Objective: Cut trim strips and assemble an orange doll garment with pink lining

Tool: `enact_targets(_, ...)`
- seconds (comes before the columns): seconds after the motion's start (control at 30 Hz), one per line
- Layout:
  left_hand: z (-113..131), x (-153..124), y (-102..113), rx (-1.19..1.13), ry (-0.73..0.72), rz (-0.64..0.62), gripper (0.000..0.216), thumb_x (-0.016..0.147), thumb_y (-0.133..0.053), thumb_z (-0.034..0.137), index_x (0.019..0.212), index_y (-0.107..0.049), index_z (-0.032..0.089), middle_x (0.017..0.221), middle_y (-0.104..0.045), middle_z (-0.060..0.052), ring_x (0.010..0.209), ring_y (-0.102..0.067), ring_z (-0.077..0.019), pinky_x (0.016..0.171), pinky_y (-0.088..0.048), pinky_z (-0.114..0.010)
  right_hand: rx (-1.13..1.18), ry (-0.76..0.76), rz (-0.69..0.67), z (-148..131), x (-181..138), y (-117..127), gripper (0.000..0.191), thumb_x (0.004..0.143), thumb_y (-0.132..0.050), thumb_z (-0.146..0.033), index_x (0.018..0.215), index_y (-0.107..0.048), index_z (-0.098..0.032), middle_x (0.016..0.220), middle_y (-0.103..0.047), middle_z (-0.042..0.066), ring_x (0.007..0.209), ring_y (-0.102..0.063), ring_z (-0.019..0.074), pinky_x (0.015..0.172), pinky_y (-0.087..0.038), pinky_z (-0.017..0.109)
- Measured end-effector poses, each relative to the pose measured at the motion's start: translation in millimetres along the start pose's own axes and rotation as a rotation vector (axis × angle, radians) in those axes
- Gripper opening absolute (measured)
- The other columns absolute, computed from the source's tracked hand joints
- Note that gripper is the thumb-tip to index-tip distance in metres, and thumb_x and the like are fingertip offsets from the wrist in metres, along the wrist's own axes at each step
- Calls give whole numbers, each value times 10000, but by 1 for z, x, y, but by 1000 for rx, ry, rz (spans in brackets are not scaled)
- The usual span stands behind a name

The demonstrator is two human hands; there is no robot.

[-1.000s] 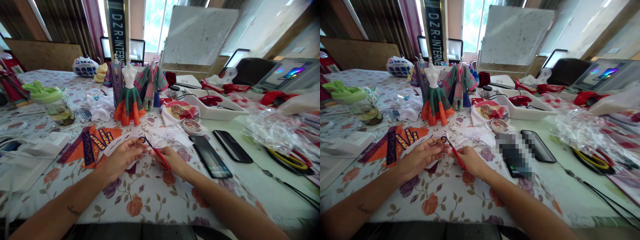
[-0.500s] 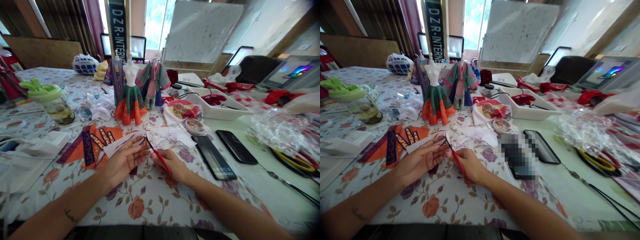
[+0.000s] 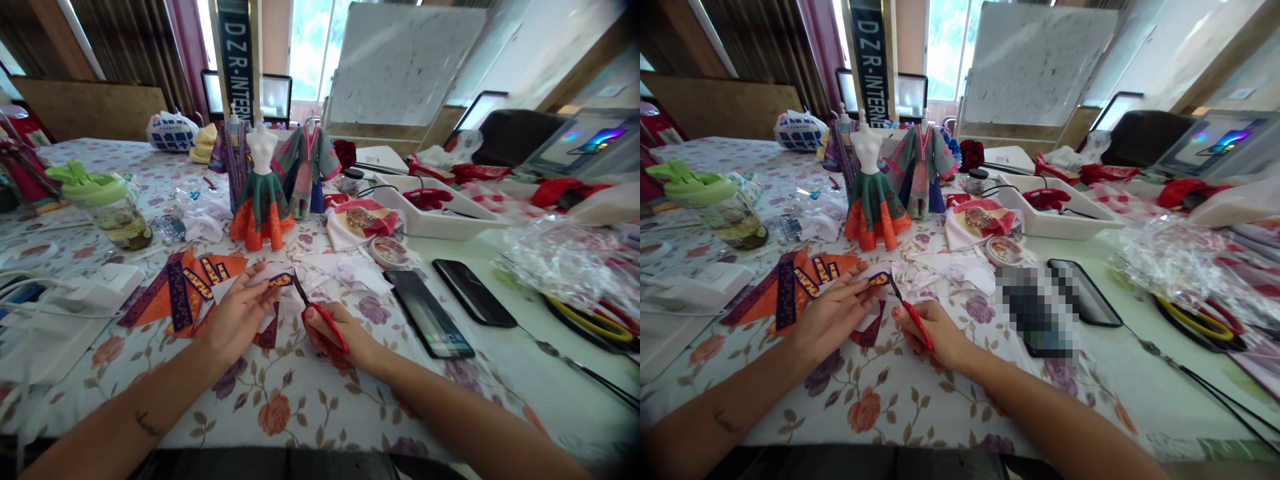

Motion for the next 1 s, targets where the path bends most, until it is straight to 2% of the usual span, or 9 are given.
enact_targets(0.1,8,5,3,25,-46,-21,149,826,-571,57,915,-608,170,836,-669,-2,728,-660,-89,719,-550,-193,-69,15,8,-1,1,0,588,778,-497,-700,505,-427,-185,385,-390,-59,283,-330,58,277,-233,190)
enact_targets(0.27,4,5,0,143,118,-162,119,874,-576,215,988,-580,182,848,-700,-43,735,-689,-134,656,-562,-217,-341,107,104,-5,3,3,547,810,-487,-654,542,-418,-182,445,-391,-46,408,-332,68,387,-200,208)
enact_targets(0.37,1,6,2,206,194,-167,143,873,-583,292,961,-567,180,751,-699,-53,659,-689,-152,586,-552,-221,-533,143,146,-9,2,4,519,821,-500,-612,546,-436,-176,469,-378,-42,461,-313,78,438,-187,230)
enact_targets(0.43,2,7,5,234,189,-147,115,846,-619,259,910,-569,177,715,-690,-38,628,-681,-142,572,-547,-212,-649,170,167,-12,0,4,505,822,-516,-589,545,-436,-174,477,-368,-43,480,-304,81,467,-188,243)
enact_targets(0.53,8,10,7,235,111,-118,156,758,-679,118,870,-587,177,727,-675,6,600,-654,-100,565,-539,-186,-769,185,199,-16,-2,4,495,831,-511,-572,547,-432,-173,483,-371,-43,485,-298,82,492,-184,255)
enact_targets(0.63,12,11,7,248,-10,-89,191,682,-715,75,827,-634,169,732,-673,23,592,-632,-81,566,-526,-173,-769,165,224,-17,-3,5,505,841,-485,-582,549,-433,-173,490,-385,-39,489,-302,84,495,-184,254)
enact_targets(0.73,17,12,6,334,-194,-94,103,665,-734,117,751,-693,156,786,-710,1,707,-650,-88,689,-518,-169,-680,130,210,-14,-3,5,525,837,-463,-617,555,-439,-174,486,-360,-42,489,-299,86,480,-188,244)
enact_targets(0.83,21,9,5,511,-368,-133,84,728,-709,206,803,-736,177,892,-736,-22,875,-656,-123,826,-489,-195,-543,115,171,-11,-2,3,553,811,-464,-666,552,-415,-180,486,-337,-45,495,-293,88,458,-195,234)
enact_targets(1.0,26,-1,1,770,-491,-146,277,728,-737,314,982,-716,205,1006,-719,-30,831,-655,-142,757,-516,-230,-340,132,85,-6,0,0,573,767,-514,-697,543,-408,-180,486,-352,-45,485,-307,81,435,-205,223)
Point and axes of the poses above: each hand's wrist, its own x-axis towards the middle knuckle, its own y-axis out of the back of the hand, z = x × y, the point moved 4 cm from there along x, towards the middle knuckle
